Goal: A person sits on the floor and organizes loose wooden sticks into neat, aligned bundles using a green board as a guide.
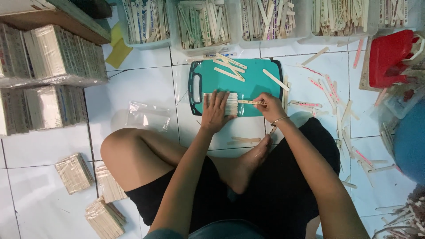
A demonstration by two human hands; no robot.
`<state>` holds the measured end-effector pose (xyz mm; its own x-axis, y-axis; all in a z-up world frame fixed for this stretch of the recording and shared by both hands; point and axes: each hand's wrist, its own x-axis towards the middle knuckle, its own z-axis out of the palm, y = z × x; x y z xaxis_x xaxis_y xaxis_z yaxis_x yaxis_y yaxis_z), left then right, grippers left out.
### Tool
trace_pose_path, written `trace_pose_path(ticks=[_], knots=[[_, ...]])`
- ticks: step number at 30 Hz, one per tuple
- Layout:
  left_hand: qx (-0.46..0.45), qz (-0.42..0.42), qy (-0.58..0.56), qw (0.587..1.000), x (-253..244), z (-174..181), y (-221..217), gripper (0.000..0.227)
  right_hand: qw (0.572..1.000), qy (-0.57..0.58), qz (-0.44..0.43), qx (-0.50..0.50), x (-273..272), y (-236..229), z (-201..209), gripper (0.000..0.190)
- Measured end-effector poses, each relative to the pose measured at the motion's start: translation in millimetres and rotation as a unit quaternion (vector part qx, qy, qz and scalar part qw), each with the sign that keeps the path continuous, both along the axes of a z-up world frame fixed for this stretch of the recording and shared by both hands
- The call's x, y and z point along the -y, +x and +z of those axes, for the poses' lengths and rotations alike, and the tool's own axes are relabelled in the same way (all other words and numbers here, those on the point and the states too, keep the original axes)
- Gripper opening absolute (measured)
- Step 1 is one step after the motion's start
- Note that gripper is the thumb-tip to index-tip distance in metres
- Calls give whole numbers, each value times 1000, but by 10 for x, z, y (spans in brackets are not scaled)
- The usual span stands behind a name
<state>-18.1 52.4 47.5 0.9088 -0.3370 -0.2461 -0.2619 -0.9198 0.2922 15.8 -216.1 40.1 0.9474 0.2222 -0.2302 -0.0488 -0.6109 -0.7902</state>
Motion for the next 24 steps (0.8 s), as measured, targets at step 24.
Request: trace_pose_path(ticks=[24], knots=[[60, -58, 16, 996, -19, -145, -48, 92, 982, 56, -164, 71, -414, -14, -134, 26]])
